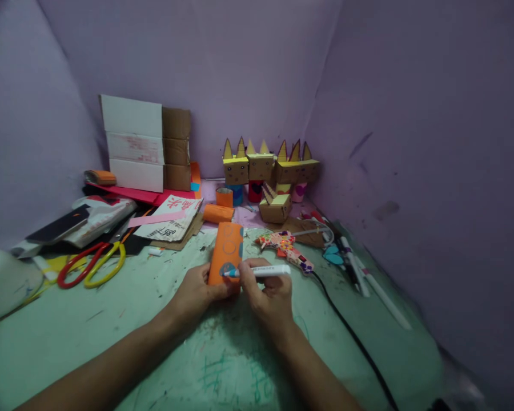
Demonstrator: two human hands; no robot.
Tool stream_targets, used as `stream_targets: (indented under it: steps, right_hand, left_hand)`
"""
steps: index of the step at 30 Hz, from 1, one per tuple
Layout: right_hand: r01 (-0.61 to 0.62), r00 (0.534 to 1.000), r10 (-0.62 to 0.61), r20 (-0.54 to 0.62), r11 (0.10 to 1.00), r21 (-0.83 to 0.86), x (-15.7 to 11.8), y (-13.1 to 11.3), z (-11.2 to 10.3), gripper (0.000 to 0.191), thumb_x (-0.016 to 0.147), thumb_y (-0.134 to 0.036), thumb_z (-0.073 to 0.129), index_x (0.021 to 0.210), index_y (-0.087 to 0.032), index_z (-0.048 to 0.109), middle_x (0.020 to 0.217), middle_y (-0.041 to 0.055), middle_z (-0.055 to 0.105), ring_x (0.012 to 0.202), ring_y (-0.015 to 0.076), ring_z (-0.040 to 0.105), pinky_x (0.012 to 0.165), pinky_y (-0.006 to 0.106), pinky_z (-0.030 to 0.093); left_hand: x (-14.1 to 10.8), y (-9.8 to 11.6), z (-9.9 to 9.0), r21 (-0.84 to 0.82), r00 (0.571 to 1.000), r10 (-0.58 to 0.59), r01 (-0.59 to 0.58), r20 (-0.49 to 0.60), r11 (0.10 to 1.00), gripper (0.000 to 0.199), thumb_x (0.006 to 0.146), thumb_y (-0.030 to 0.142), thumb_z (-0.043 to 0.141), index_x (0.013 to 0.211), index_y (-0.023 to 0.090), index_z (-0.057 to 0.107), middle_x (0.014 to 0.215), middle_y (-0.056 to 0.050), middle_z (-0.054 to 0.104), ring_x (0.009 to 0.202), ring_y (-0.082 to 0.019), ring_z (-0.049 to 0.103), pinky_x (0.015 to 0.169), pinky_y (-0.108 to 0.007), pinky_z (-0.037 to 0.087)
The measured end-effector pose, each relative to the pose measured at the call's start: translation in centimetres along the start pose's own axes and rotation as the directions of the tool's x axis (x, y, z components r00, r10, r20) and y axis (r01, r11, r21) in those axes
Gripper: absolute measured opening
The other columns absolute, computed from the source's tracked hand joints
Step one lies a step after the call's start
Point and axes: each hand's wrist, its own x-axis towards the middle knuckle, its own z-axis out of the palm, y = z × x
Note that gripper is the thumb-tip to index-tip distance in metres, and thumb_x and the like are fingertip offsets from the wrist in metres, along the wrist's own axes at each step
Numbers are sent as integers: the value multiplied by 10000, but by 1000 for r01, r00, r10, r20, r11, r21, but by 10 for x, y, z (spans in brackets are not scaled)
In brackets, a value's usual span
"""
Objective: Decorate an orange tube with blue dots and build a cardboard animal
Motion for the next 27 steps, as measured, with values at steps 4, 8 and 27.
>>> stream_targets:
  steps: [4, 8, 27]
  right_hand:
    - [6, 1000, -6, -7, 1000, -12, 2, 0, 0, 177, 826, -286, 612, 699, -176, 669, 544, -10, 622, 475, 119, 567, 471, 218, 457]
    - [-11, 999, 9, -53, 999, -30, 3, 1, -2, 200, 838, -305, 612, 696, -173, 662, 521, -17, 612, 461, 111, 560, 458, 206, 445]
    - [18, 999, -18, -36, 1000, -6, 2, 0, -3, 191, 847, -290, 605, 702, -180, 663, 550, -18, 614, 486, 114, 566, 474, 214, 451]
  left_hand:
    - [1, -1, -1, -7, 1000, 8, -8, 5, 1000, 368, 503, 202, 767, 826, 92, 629, 682, -24, 632, 568, -117, 534, 534, -241, 446]
    - [0, 0, -1, -39, 1000, -12, 11, -8, 999, 363, 478, 188, 758, 805, 95, 631, 667, -22, 636, 556, -120, 543, 532, -248, 460]
    - [-2, 5, 1, -61, 1000, -5, 5, -1, 998, 337, 478, 146, 752, 791, 88, 644, 667, -27, 656, 567, -117, 556, 531, -227, 454]
